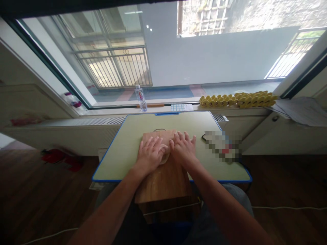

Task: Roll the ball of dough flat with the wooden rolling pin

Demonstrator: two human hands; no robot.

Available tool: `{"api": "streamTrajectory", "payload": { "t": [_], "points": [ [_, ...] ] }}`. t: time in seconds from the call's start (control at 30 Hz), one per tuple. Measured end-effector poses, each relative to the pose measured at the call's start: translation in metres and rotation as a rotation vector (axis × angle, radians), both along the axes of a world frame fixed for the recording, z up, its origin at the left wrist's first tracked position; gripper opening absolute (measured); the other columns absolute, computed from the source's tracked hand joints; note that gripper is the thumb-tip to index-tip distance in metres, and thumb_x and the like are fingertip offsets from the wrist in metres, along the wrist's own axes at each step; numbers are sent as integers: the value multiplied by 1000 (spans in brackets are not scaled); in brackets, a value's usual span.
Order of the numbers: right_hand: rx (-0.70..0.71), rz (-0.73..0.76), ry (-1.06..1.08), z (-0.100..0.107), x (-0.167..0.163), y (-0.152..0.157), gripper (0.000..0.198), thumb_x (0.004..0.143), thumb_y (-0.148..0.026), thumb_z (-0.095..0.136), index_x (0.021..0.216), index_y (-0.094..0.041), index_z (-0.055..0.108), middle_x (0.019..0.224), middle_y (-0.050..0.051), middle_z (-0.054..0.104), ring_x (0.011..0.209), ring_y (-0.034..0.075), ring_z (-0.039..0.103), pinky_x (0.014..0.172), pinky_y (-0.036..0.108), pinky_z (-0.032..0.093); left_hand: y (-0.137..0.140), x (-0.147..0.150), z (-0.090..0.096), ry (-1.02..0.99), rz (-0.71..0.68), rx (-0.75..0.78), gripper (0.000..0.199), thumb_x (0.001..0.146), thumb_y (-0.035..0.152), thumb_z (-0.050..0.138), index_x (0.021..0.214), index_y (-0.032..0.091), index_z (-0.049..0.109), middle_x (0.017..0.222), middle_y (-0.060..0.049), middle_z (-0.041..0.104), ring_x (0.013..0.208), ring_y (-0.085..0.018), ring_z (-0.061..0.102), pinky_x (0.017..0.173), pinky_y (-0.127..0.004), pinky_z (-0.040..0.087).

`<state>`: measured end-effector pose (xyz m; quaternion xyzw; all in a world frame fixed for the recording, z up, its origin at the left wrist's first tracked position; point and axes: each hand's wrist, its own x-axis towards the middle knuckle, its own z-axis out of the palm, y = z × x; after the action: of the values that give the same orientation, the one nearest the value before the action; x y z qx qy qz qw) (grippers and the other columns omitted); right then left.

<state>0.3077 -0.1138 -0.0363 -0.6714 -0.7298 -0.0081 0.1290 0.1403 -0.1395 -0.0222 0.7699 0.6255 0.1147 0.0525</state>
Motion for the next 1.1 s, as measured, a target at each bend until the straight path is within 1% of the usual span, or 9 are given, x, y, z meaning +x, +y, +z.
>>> {"api": "streamTrajectory", "payload": {
  "t": [0.07, 0.13, 0.33, 0.43, 0.53, 0.7, 0.83, 0.97, 1.1],
  "points": [
    [-21, 20, -10, 4, -4, 6, 52, 109, -44, 30, 146, -26, 61, 160, 8, 53, 150, 36, 39, 122, 68, 17, 11, -4, 2, 7, 13, -18, 64, 107, 57, 30, 158, 23, 49, 167, -10, 45, 157, -34, 36, 128, -65, 22],
    [-19, 31, -18, 5, -4, 4, 51, 109, -43, 29, 143, -27, 63, 158, 8, 55, 148, 36, 40, 121, 67, 17, 11, -5, 3, 11, -1, -22, 68, 106, 61, 30, 158, 21, 49, 167, -12, 44, 157, -35, 35, 128, -65, 22],
    [77, 31, -10, -11, 12, -41, 58, 110, -45, 28, 156, -19, 51, 161, 12, 52, 151, 34, 38, 123, 58, 19, -32, 2, -1, -22, -86, 38, 71, 104, 66, 32, 157, 22, 49, 167, -10, 45, 156, -33, 35, 130, -60, 20],
    [98, 45, 13, -18, 22, -64, 59, 110, -46, 29, 157, -17, 48, 161, 13, 52, 151, 33, 37, 122, 56, 22, -48, 4, -3, -45, -118, 81, 59, 105, 55, 41, 155, 24, 50, 165, -8, 49, 156, -30, 36, 130, -58, 23],
    [92, 64, 53, -18, 28, -73, 56, 109, -50, 34, 154, -21, 51, 158, 11, 55, 150, 32, 39, 122, 58, 22, -47, -1, -3, -59, -162, 89, 48, 103, 38, 50, 150, 29, 53, 163, -3, 52, 155, -26, 36, 131, -55, 21],
    [85, 136, 119, -5, 34, -67, 38, 104, -51, 51, 131, -30, 68, 140, 8, 69, 135, 31, 52, 120, 60, 21, -29, -16, 8, -76, -220, 47, 31, 101, 34, 54, 131, 32, 64, 152, -2, 61, 148, -25, 45, 131, -55, 21],
    [80, 186, 128, 5, 32, -57, 28, 103, -44, 57, 123, -32, 72, 124, 6, 73, 121, 28, 57, 118, 53, 26, -21, -31, 17, -68, -224, 33, 30, 101, 33, 55, 130, 33, 64, 149, -2, 62, 146, -24, 47, 130, -57, 21],
    [53, 256, 133, 13, 23, -46, 28, 101, -45, 61, 121, -32, 74, 122, 5, 73, 118, 26, 58, 109, 43, 35, -17, -48, 22, -66, -203, -8, 30, 100, 35, 55, 128, 32, 66, 150, -3, 61, 145, -25, 47, 128, -57, 24],
    [16, 224, 139, 22, 12, -26, 35, 105, -53, 50, 115, -30, 75, 126, 4, 72, 119, 25, 59, 104, 38, 39, -4, -53, 26, -97, -183, 0, 28, 97, 44, 61, 118, 29, 71, 145, -3, 65, 139, -25, 52, 123, -47, 33]
  ]
}}
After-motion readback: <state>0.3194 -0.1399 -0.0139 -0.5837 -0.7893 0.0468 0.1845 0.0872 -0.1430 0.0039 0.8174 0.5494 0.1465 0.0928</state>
